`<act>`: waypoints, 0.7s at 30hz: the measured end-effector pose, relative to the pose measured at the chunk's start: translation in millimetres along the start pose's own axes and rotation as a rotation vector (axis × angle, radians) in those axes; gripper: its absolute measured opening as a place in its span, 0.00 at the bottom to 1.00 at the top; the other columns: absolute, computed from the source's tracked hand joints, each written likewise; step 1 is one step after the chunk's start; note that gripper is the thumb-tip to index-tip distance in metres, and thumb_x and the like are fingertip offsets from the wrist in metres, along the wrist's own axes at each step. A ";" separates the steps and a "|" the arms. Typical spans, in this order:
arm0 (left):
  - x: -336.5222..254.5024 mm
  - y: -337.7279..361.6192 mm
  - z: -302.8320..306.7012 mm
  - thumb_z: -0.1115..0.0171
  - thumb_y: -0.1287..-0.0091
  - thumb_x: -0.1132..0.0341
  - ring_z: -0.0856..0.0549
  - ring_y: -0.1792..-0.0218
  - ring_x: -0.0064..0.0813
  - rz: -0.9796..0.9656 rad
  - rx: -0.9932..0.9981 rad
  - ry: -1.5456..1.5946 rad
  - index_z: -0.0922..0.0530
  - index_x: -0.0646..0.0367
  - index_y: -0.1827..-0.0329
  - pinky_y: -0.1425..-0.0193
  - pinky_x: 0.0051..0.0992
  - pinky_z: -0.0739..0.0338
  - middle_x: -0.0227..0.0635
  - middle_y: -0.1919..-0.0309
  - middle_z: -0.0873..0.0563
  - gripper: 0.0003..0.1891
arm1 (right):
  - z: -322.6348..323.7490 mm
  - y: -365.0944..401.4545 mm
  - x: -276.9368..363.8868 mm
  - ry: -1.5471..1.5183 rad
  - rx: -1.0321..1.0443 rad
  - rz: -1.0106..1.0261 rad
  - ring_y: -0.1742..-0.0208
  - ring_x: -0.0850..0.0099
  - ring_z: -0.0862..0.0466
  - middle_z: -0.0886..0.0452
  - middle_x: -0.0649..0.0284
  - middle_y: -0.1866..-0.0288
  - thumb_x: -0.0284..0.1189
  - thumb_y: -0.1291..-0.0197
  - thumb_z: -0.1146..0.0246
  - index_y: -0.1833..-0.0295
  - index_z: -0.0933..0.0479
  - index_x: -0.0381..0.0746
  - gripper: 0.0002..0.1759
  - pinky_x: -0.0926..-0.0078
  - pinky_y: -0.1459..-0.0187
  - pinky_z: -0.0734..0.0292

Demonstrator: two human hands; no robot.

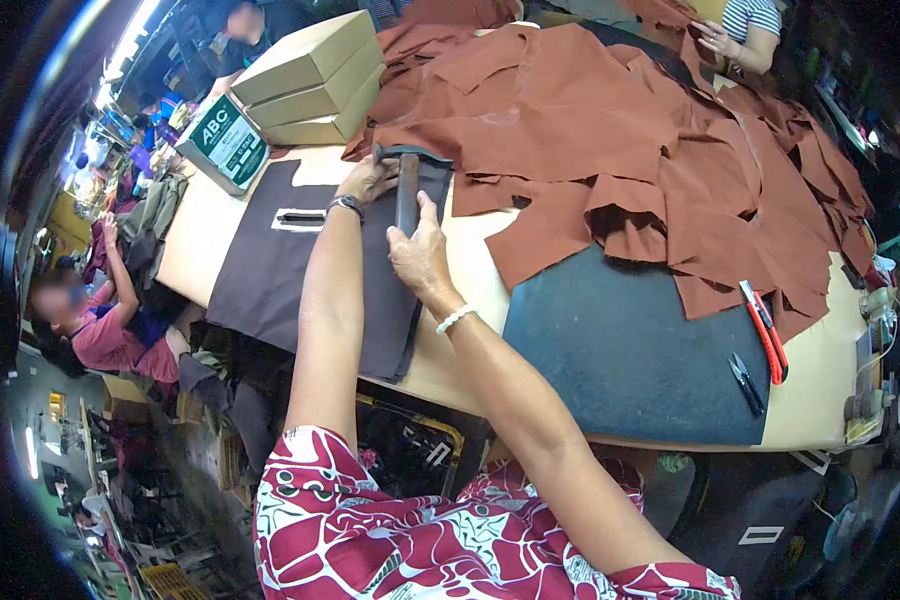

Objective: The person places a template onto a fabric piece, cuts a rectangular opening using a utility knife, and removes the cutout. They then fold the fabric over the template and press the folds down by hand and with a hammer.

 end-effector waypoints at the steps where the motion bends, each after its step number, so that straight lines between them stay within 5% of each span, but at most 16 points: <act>1: -1.4 0.2 -4.3 0.49 0.31 0.66 0.19 0.56 0.31 0.036 0.025 0.079 0.27 0.54 0.51 0.48 0.36 0.22 0.35 0.58 0.20 0.08 | -2.5 -2.6 -6.5 0.017 -0.015 0.035 0.80 0.77 0.25 0.25 0.64 0.77 0.24 0.44 0.42 0.28 0.51 0.33 0.39 0.78 0.81 0.28; 2: -2.3 1.8 -6.9 0.50 0.29 0.66 0.20 0.54 0.34 0.058 0.025 0.163 0.27 0.54 0.50 0.46 0.37 0.23 0.36 0.54 0.20 0.08 | -2.7 -5.1 -14.0 0.114 -0.037 0.056 0.79 0.77 0.24 0.24 0.62 0.77 0.25 0.45 0.41 0.28 0.51 0.33 0.40 0.78 0.80 0.28; 6: -20.6 0.7 -16.1 0.73 0.31 0.38 0.32 0.37 0.40 0.187 -0.018 -0.231 0.41 0.63 0.29 0.32 0.48 0.45 0.45 0.39 0.26 0.40 | -4.7 -3.4 -19.6 0.339 -0.114 0.109 0.78 0.70 0.21 0.21 0.57 0.77 0.25 0.46 0.42 0.29 0.50 0.30 0.39 0.71 0.73 0.23; 7: -25.0 -2.6 -19.6 0.73 0.33 0.35 0.35 0.34 0.37 0.248 0.068 -0.360 0.45 0.63 0.28 0.31 0.47 0.49 0.45 0.32 0.33 0.42 | -4.4 -0.7 -17.2 0.333 -0.099 0.093 0.70 0.65 0.22 0.23 0.51 0.69 0.26 0.45 0.43 0.30 0.50 0.28 0.39 0.69 0.65 0.25; 9: -34.8 -2.8 -24.9 0.73 0.33 0.34 0.38 0.30 0.39 0.236 0.020 -0.544 0.45 0.65 0.28 0.31 0.49 0.51 0.48 0.34 0.31 0.44 | -3.7 6.0 -8.6 0.323 -0.071 0.059 0.54 0.55 0.23 0.27 0.40 0.53 0.26 0.45 0.44 0.30 0.51 0.26 0.38 0.65 0.49 0.28; 12: -48.8 5.7 -43.2 0.72 0.34 0.32 0.36 0.31 0.40 0.076 0.009 -0.731 0.38 0.68 0.32 0.29 0.45 0.49 0.50 0.39 0.26 0.46 | -11.2 15.8 4.3 0.286 0.055 -0.006 0.32 0.40 0.41 0.48 0.33 0.31 0.29 0.43 0.46 0.29 0.57 0.26 0.41 0.56 0.32 0.45; 16: -57.2 -7.9 -36.6 0.70 0.34 0.31 0.29 0.37 0.41 -0.113 0.047 -0.971 0.24 0.69 0.44 0.32 0.30 0.41 0.52 0.42 0.23 0.46 | -20.9 23.9 1.3 0.660 -0.032 0.258 0.27 0.36 0.59 0.57 0.35 0.28 0.28 0.43 0.50 0.29 0.55 0.27 0.38 0.36 0.32 0.64; 20: -82.4 63.7 -62.1 0.69 0.30 0.37 0.27 0.38 0.40 -0.287 -0.115 -0.988 0.20 0.66 0.47 0.30 0.31 0.42 0.51 0.44 0.22 0.39 | -19.4 23.7 13.5 0.701 -0.109 0.480 0.26 0.39 0.57 0.55 0.38 0.27 0.27 0.50 0.49 0.30 0.48 0.28 0.39 0.37 0.31 0.64; 21: -83.2 76.5 -69.5 0.72 0.26 0.44 0.23 0.43 0.47 -0.463 -0.119 -1.073 0.22 0.62 0.45 0.36 0.34 0.36 0.53 0.51 0.18 0.34 | -16.9 23.3 17.9 0.650 -0.145 0.556 0.27 0.39 0.54 0.52 0.37 0.28 0.26 0.52 0.49 0.31 0.46 0.27 0.39 0.40 0.30 0.63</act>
Point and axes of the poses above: each hand's wrist, its own y-axis away from the middle knuckle, its own z-axis out of the back of the hand, x = y × z, the point moved 7 cm from there along -y, towards the middle knuckle
